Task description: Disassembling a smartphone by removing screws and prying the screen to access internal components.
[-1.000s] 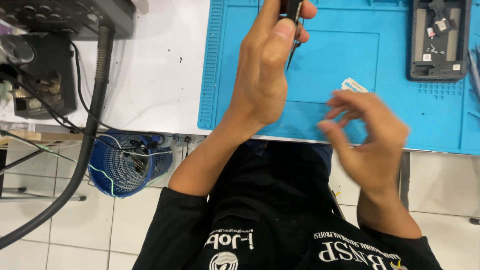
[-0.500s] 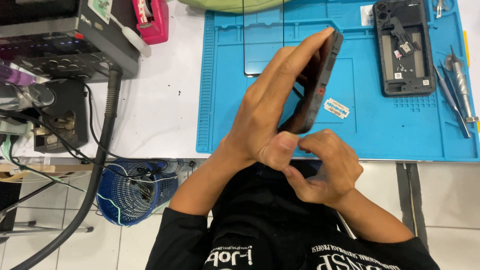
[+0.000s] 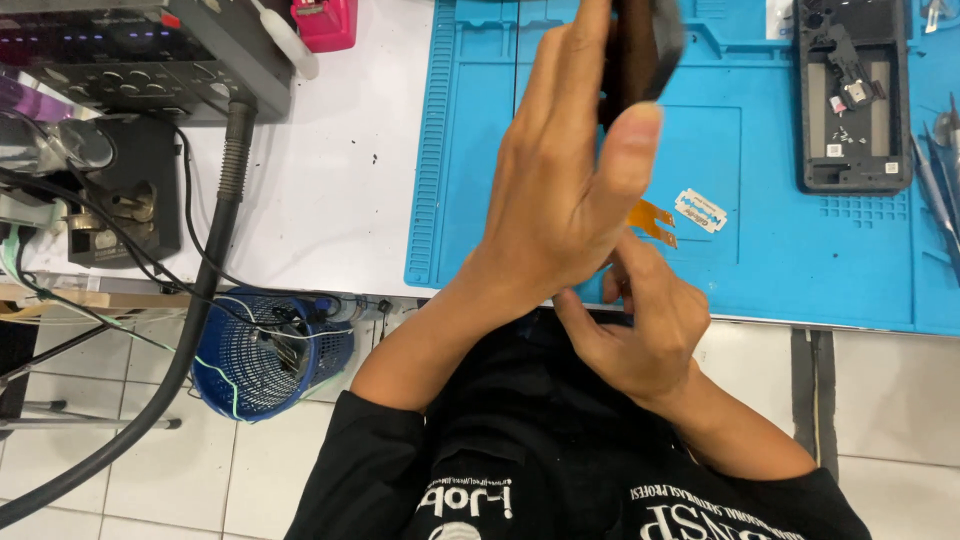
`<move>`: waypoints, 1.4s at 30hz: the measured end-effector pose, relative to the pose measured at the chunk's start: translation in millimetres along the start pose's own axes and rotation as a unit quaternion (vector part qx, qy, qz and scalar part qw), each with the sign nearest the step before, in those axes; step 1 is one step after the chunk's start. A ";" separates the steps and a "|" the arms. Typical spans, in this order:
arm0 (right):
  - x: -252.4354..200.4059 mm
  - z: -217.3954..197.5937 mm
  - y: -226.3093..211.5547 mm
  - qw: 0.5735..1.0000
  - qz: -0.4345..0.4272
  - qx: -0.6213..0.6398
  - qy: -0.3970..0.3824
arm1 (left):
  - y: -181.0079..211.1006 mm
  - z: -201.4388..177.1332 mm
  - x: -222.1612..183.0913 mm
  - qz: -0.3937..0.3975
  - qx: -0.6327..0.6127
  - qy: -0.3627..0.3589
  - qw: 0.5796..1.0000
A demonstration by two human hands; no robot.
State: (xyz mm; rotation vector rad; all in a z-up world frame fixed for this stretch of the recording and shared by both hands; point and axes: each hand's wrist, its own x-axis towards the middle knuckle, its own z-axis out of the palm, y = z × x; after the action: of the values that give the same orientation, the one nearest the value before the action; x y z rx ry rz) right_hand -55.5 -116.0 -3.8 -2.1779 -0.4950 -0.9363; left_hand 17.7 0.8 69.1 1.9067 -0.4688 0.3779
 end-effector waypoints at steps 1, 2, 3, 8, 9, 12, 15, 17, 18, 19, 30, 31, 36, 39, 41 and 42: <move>1.0 2.3 0.3 0.999 0.014 -0.020 -0.023 | 1.4 2.1 0.3 -0.028 0.048 -0.012 0.998; 0.7 2.5 0.7 0.999 0.017 -0.020 -0.026 | 5.2 1.6 0.2 -0.031 0.046 -0.013 0.998; 1.3 2.5 2.4 0.998 0.024 -0.048 -0.034 | 9.2 2.0 2.0 -0.050 0.069 -0.017 0.996; 19.5 -24.5 8.6 0.993 0.101 -0.009 -0.065 | 18.7 -14.7 10.5 -0.103 0.090 -0.039 0.990; 23.5 -32.5 10.7 0.979 0.157 0.091 -0.092 | 12.8 -19.3 7.9 -0.090 0.001 -0.020 0.996; 26.9 -47.8 19.7 0.923 0.250 0.264 -0.126 | -7.0 -21.9 5.2 -0.087 -0.199 0.004 0.976; 24.6 -51.8 27.3 0.878 0.290 0.345 -0.163 | -27.4 -16.3 3.9 -0.160 -0.445 -0.012 0.881; 25.3 -50.6 26.1 0.865 0.296 0.357 -0.192 | -29.5 -14.4 4.1 -0.221 -0.568 -0.032 0.792; 26.7 -49.5 23.2 0.859 0.302 0.356 -0.211 | -25.0 -14.3 5.1 -0.282 -0.601 0.001 0.748; 26.6 -48.5 19.7 0.851 0.309 0.357 -0.229 | -20.7 -13.9 4.6 -0.344 -0.628 0.034 0.698; -11.6 -100.4 92.2 0.958 0.257 0.099 -0.084 | -54.0 -8.8 -11.7 -0.295 -0.597 0.145 0.732; -19.3 -103.8 103.1 0.970 0.231 0.033 -0.075 | -57.1 -9.9 -12.7 -0.287 -0.593 0.158 0.735; -30.1 -100.1 95.9 0.948 0.309 0.056 -0.057 | -61.2 -15.8 -13.9 -0.239 -0.572 0.210 0.756; -21.9 -97.0 89.3 0.967 0.243 0.029 -0.069 | -63.0 -17.5 -12.4 -0.210 -0.561 0.230 0.767; -14.8 -95.6 87.9 0.975 0.209 0.017 -0.074 | -63.3 -16.1 -10.3 -0.192 -0.556 0.241 0.772; -10.9 -94.0 88.3 0.981 0.173 0.010 -0.082 | -62.8 -15.1 -9.2 -0.182 -0.554 0.245 0.775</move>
State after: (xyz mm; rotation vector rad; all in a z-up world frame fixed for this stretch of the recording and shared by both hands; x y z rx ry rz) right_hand -56.3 -245.4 -5.9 -2.2399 -0.1892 -0.5642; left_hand 39.7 37.4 19.8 0.6511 0.0766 0.2294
